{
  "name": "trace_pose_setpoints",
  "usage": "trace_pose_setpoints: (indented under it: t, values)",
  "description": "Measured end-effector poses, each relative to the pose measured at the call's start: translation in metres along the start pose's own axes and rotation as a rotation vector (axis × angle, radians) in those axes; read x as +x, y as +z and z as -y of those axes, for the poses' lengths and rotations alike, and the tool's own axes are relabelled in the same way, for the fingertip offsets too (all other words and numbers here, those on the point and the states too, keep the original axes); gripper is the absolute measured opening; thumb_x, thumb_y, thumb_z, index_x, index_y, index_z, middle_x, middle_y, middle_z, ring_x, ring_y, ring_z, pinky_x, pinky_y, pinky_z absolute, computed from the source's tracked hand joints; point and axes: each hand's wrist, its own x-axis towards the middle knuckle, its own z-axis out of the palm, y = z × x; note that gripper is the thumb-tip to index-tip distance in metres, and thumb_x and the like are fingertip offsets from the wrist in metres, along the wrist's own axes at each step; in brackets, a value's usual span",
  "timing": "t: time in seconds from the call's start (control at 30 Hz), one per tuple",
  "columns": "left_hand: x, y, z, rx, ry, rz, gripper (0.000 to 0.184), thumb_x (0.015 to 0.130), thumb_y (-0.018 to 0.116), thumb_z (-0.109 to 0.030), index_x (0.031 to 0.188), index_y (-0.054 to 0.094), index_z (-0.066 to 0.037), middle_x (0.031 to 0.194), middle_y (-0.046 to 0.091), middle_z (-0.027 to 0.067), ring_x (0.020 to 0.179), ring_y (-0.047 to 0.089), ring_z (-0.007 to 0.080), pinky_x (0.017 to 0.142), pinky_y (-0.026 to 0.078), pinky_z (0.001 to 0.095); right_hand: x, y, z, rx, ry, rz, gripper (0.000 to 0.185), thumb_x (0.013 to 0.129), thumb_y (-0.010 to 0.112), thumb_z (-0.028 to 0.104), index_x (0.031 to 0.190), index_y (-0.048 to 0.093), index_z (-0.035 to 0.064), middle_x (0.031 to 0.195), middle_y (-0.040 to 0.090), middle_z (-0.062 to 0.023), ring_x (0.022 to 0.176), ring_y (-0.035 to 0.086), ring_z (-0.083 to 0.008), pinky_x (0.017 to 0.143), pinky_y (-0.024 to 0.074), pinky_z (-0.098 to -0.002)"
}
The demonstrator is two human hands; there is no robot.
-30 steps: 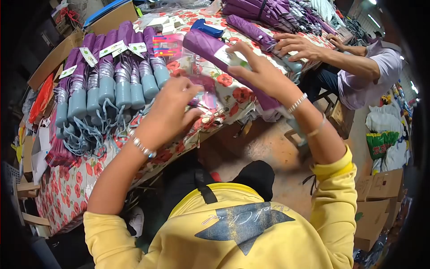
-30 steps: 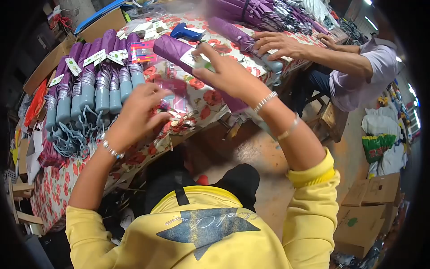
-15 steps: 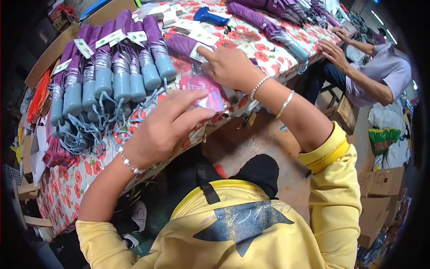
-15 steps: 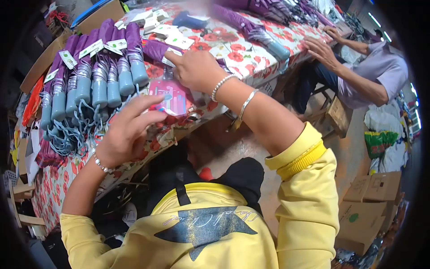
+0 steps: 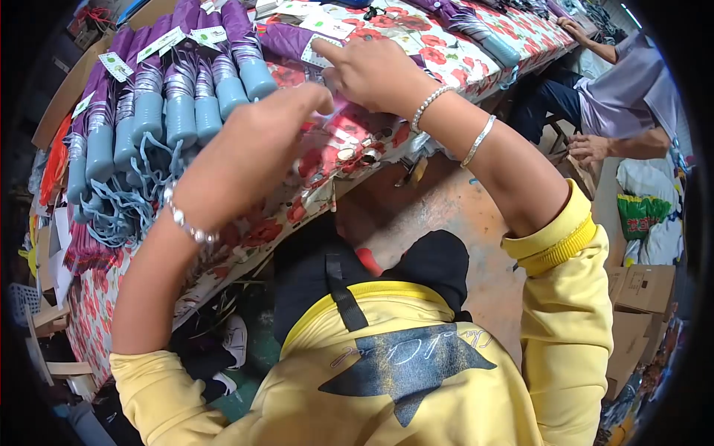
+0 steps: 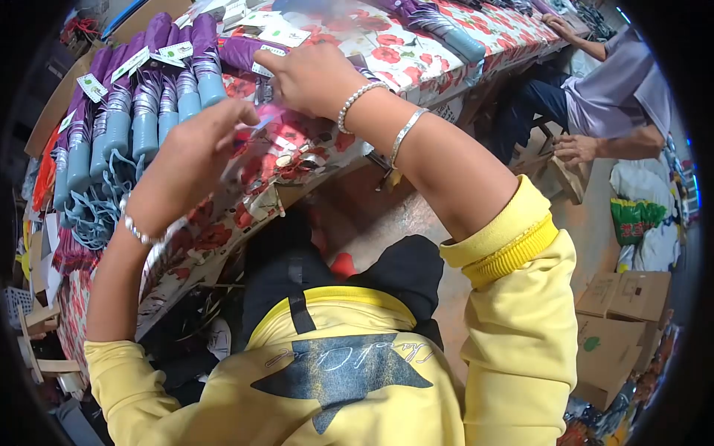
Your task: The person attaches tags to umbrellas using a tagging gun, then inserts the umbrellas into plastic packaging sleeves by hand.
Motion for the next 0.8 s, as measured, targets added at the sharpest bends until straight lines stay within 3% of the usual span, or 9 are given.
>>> trace_pose_setpoints:
  t: [0.1, 0.2, 0.3, 0.4, 0.47, 0.5, 0.63, 0.73, 0.8]
  values:
    - [-0.015, -0.008, -0.032, 0.152, -0.027, 0.106, 0.031, 0.069, 0.06, 0.007, 0.098, 0.056, -0.004, 0.079, 0.057, 0.0129, 0.07, 0.056, 0.0333, 0.062, 0.046, 0.0379, 0.0, 0.003, -0.001, 0.017, -0.007, -0.029, 0.031, 0.084, 0.053, 0.023, 0.112, 0.046, 0.0096, 0.071, 0.061, -0.0171, 0.069, 0.061, -0.0348, 0.061, 0.0474, -0.0444]
    - [-0.03, -0.023, -0.048, 0.092, 0.075, 0.295, 0.04, 0.066, 0.062, 0.005, 0.104, 0.055, -0.005, 0.088, 0.057, 0.0127, 0.073, 0.057, 0.0347, 0.064, 0.047, 0.0396, -0.001, 0.005, -0.002, 0.001, -0.018, -0.062, 0.031, 0.084, 0.053, 0.022, 0.111, 0.046, 0.0098, 0.071, 0.061, -0.0169, 0.068, 0.061, -0.0343, 0.06, 0.0472, -0.0443]
    - [-0.024, -0.018, -0.034, 0.117, 0.057, 0.066, 0.036, 0.066, 0.07, -0.003, 0.1, 0.057, -0.004, 0.086, 0.058, 0.0115, 0.077, 0.058, 0.0313, 0.067, 0.047, 0.0366, -0.001, 0.009, -0.003, -0.02, -0.049, -0.098, 0.031, 0.084, 0.054, 0.021, 0.112, 0.046, 0.01, 0.071, 0.061, -0.017, 0.068, 0.061, -0.0339, 0.06, 0.0471, -0.0443]
    - [-0.02, -0.007, -0.013, 0.108, -0.04, 0.074, 0.026, 0.072, 0.072, -0.012, 0.094, 0.06, -0.002, 0.079, 0.058, 0.0103, 0.079, 0.06, 0.0272, 0.071, 0.047, 0.0317, 0.0, 0.007, -0.003, -0.005, -0.049, -0.089, 0.03, 0.084, 0.053, 0.021, 0.111, 0.046, 0.0097, 0.07, 0.061, -0.0174, 0.067, 0.06, -0.0345, 0.06, 0.0473, -0.0443]
    - [-0.022, -0.005, -0.002, -0.077, -0.128, 0.279, 0.021, 0.076, 0.07, -0.012, 0.091, 0.061, -0.001, 0.079, 0.059, 0.0111, 0.079, 0.06, 0.0265, 0.072, 0.047, 0.0313, -0.001, 0.004, -0.001, -0.014, -0.042, -0.084, 0.03, 0.084, 0.053, 0.021, 0.111, 0.046, 0.0095, 0.069, 0.06, -0.0176, 0.067, 0.06, -0.0348, 0.059, 0.0474, -0.0444]
    - [-0.022, -0.002, 0.0, -0.138, -0.126, 0.212, 0.012, 0.08, 0.066, -0.009, 0.085, 0.062, 0.001, 0.076, 0.06, 0.0123, 0.072, 0.06, 0.0252, 0.069, 0.047, 0.0309, -0.002, 0.003, 0.0, -0.018, -0.031, -0.082, 0.03, 0.084, 0.053, 0.021, 0.111, 0.046, 0.0094, 0.069, 0.06, -0.0177, 0.067, 0.06, -0.0349, 0.059, 0.0474, -0.0444]
    - [-0.019, -0.001, 0.011, -0.172, -0.176, 0.172, 0.012, 0.079, 0.066, -0.007, 0.082, 0.062, 0.003, 0.072, 0.06, 0.0132, 0.062, 0.058, 0.0231, 0.059, 0.046, 0.0298, -0.001, 0.003, 0.0, -0.019, -0.032, -0.053, 0.031, 0.085, 0.053, 0.022, 0.113, 0.045, 0.0095, 0.069, 0.06, -0.0177, 0.068, 0.06, -0.0349, 0.059, 0.0474, -0.0446]
    - [-0.011, -0.006, 0.01, -0.119, -0.194, 0.268, 0.013, 0.077, 0.068, -0.008, 0.08, 0.062, 0.003, 0.074, 0.061, 0.0123, 0.064, 0.06, 0.0191, 0.058, 0.045, 0.0286, -0.001, 0.002, 0.0, -0.008, -0.022, -0.039, 0.032, 0.086, 0.053, 0.023, 0.113, 0.046, 0.0095, 0.07, 0.06, -0.0176, 0.069, 0.061, -0.0348, 0.06, 0.0475, -0.0445]
    - [-0.003, -0.006, 0.009, -0.285, -0.337, 0.345, 0.014, 0.078, 0.069, -0.01, 0.075, 0.064, 0.002, 0.071, 0.064, 0.007, 0.06, 0.059, 0.0114, 0.054, 0.045, 0.0248, -0.001, -0.001, 0.002, 0.004, -0.012, -0.031, 0.031, 0.086, 0.053, 0.024, 0.113, 0.046, 0.0094, 0.07, 0.06, -0.0176, 0.07, 0.061, -0.035, 0.06, 0.0475, -0.0446]
